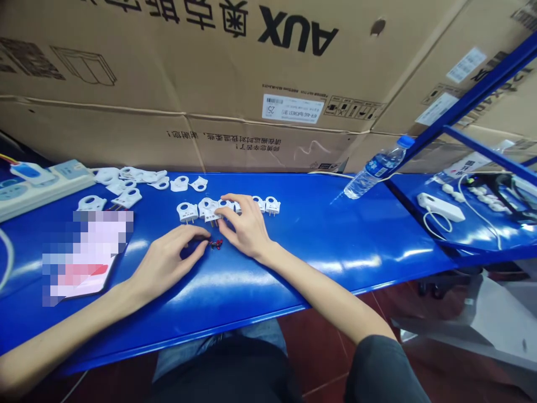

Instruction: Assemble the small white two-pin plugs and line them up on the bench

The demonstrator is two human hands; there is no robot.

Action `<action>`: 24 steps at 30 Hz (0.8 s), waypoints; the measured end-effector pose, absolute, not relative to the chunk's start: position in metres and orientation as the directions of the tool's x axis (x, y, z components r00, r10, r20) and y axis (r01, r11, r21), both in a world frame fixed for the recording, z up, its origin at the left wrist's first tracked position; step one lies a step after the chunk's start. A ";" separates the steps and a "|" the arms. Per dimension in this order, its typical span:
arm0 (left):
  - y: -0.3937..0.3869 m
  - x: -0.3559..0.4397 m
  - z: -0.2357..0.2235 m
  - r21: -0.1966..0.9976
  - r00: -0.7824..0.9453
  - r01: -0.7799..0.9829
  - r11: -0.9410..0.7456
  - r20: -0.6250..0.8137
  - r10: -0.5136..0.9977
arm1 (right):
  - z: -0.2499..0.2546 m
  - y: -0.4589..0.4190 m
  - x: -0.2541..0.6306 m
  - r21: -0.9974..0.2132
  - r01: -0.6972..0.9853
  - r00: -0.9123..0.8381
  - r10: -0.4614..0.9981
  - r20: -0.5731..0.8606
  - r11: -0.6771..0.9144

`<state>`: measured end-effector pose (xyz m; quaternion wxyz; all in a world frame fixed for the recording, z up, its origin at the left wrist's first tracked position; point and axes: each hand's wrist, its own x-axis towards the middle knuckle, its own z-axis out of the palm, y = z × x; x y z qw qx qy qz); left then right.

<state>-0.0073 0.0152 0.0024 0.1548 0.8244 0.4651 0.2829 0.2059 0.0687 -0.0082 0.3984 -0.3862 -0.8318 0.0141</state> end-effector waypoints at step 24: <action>0.032 -0.033 0.018 -0.035 0.232 0.967 -0.252 0.527 0.817 | 0.005 0.082 0.227 -0.259 0.802 -0.374 0.791 0.484 0.538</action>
